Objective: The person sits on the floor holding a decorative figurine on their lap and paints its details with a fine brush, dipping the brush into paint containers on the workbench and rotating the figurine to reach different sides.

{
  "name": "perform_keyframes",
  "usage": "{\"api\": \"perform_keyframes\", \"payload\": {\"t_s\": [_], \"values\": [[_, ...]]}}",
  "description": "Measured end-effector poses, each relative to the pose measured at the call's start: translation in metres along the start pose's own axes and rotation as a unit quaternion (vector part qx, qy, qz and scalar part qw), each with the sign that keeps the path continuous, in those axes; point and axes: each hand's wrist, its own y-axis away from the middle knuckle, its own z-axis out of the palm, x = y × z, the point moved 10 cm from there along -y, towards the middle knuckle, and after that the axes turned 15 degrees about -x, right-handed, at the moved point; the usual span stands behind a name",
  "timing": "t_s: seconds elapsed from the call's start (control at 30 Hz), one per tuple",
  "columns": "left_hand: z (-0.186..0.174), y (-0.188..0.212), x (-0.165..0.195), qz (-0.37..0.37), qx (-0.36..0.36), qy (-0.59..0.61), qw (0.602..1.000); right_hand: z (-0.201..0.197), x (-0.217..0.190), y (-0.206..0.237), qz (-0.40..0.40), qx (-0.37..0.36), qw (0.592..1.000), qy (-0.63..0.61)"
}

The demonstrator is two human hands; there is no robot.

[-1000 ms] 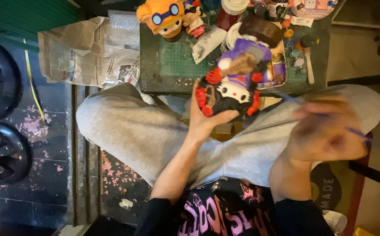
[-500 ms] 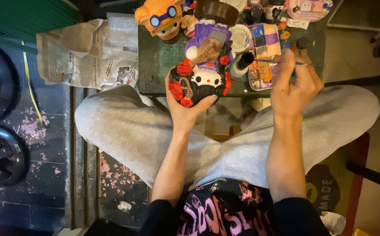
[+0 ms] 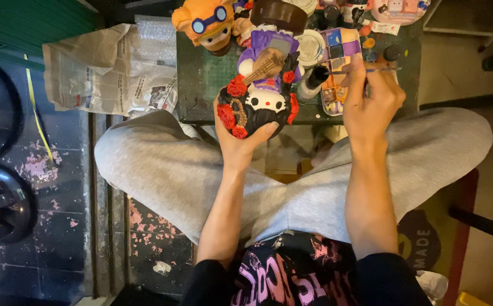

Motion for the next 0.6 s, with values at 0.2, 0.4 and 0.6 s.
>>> {"api": "perform_keyframes", "payload": {"t_s": [0.2, 0.4, 0.6], "values": [[0.002, -0.001, 0.001, -0.007, -0.004, 0.001, 1.0, 0.013, 0.005, -0.006, 0.001, -0.016, 1.0, 0.002], [0.002, -0.003, 0.002, -0.01, -0.007, 0.001, 1.0, 0.025, 0.01, -0.012, 0.001, -0.03, 1.0, -0.007], [0.002, -0.001, 0.001, -0.017, -0.006, 0.013, 1.0, 0.027, 0.013, -0.015, 0.028, -0.044, 0.998, -0.034]]}}
